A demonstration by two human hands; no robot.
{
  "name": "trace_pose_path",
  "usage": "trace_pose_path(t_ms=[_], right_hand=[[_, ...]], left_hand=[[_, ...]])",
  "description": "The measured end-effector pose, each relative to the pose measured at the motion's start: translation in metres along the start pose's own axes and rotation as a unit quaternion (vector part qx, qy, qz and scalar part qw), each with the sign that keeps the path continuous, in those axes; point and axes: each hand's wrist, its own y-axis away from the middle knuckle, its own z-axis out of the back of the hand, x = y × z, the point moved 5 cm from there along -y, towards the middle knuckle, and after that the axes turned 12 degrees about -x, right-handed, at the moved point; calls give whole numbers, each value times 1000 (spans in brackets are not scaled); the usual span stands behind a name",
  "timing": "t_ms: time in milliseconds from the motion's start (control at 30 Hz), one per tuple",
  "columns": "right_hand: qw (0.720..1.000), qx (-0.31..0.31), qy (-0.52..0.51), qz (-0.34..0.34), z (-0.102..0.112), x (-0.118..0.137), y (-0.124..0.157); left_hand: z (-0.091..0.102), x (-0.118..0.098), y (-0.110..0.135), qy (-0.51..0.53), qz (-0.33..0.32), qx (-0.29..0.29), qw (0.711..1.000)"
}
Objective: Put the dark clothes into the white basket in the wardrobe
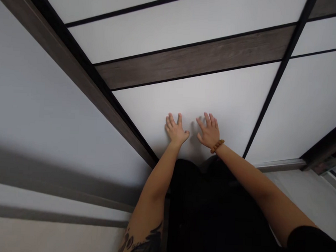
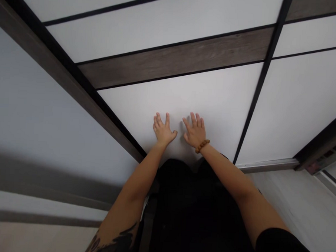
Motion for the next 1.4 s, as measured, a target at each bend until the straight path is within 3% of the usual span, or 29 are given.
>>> trace_pose_path(t_ms=[100,267,367,467,600,833,967,1100,1200,1400], right_hand=[[997,10,51,53,-8,11,-28],[992,65,98,48,-25,-11,-36],[990,68,109,60,-26,-24,-31],[991,50,103,66,-26,-32,-28],[993,28,92,74,-28,-40,-24],[993,9,101,61,-22,-39,-18],[995,-22,93,43,-17,-11,-30],[992,-5,110,54,-24,27,-54],[991,16,132,31,-35,39,-67],[985,34,168,15,-47,25,-68]], left_hand=[[3,5,1,6,-22,1,1000],[22,41,-8,23,-21,-49,998],[39,84,-23,42,52,-120,991],[52,131,-35,49,165,-185,968],[54,167,-45,80,268,-198,939],[44,176,-49,128,255,-196,938],[40,176,-47,131,250,-208,936],[37,180,-48,149,248,-219,932],[37,190,-50,184,253,-230,922],[21,203,-57,202,280,-120,931]])
